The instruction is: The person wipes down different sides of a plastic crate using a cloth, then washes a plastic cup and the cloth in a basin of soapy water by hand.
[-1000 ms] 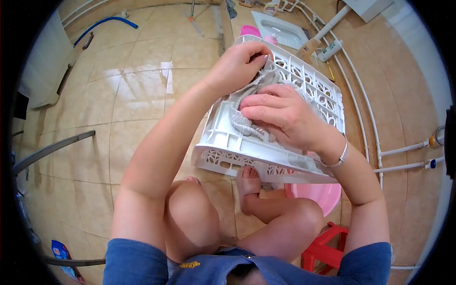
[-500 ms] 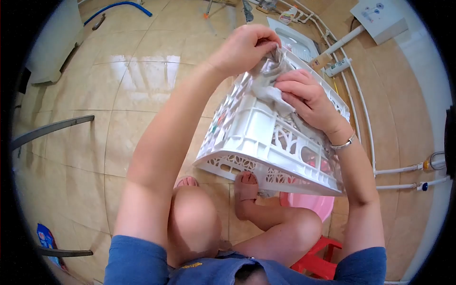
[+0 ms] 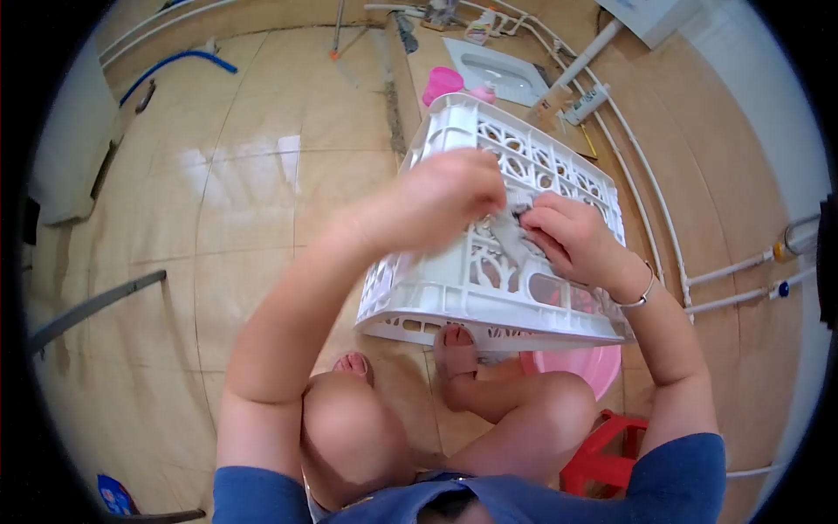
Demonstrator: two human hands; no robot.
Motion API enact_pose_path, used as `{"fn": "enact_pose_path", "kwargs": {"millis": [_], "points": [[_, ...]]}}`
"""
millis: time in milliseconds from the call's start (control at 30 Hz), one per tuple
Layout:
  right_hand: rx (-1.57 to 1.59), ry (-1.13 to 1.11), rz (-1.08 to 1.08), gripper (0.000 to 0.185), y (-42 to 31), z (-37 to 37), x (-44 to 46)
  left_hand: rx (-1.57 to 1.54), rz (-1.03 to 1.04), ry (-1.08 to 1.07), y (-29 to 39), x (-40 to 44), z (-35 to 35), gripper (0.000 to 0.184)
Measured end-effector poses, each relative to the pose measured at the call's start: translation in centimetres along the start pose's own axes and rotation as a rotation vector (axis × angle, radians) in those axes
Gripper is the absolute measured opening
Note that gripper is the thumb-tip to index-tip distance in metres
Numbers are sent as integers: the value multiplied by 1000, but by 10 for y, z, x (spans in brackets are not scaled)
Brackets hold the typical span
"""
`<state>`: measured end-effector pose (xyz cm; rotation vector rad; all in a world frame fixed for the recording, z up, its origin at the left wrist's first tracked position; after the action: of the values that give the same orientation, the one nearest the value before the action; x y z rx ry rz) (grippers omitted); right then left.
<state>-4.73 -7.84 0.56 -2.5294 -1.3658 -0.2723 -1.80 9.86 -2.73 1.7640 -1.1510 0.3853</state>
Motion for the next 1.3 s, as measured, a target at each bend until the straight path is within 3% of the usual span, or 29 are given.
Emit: {"fn": "enact_pose_path", "kwargs": {"millis": [33, 100, 167, 267, 300, 367, 567, 633, 767, 833, 900, 1033, 1133, 1300], "points": [[-9, 15, 11, 10, -3, -5, -6, 84, 77, -45, 13, 2, 9, 4], [-35, -71, 97, 10, -11, -11, -23, 229, -10, -261, 38, 10, 23, 6], [19, -91, 171, 10, -19, -19, -39, 227, 45, -267, 52, 15, 31, 8], [83, -136, 157, 11, -33, -24, -58, 234, 14, -583, 60, 18, 43, 11], [81, -122, 160, 11, -35, -24, -61, 241, 21, -593, 62, 18, 44, 11], [112, -34, 175, 14, -38, -25, -67, 133, -24, -506, 64, 17, 42, 9], [-134, 241, 185, 22, -30, -30, -68, 281, -35, -231, 61, 18, 39, 18], [-122, 283, 200, 21, -17, -24, -72, 261, -61, -287, 59, 24, 36, 20], [-94, 166, 165, 15, 5, -24, -68, 150, -97, -411, 47, 39, 42, 17], [-444, 104, 109, 13, 20, -31, -59, 193, -160, -426, 41, 56, 44, 19], [-431, 193, 134, 13, 42, -33, -47, 350, -53, -262, 10, 75, 44, 18], [-235, 325, 144, 13, 88, -6, -16, 412, -228, -2, -44, 93, 33, 9], [-51, 221, 346, 15, 103, 7, -2, 369, -264, 34, -55, 81, 38, 9], [-108, 110, 428, 16, 99, 8, 2, 344, -222, 15, -49, 77, 46, 11]]}}
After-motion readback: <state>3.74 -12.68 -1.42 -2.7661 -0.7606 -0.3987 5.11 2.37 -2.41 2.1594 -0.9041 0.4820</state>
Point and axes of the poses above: each hand's wrist, its own x-axis towards the middle knuckle, its own z-axis out of the palm, y = z × x, the point moved 3 cm from there along x, towards the middle knuckle, and after that the axes turned 2 degrees about y, right-handed, at the moved point
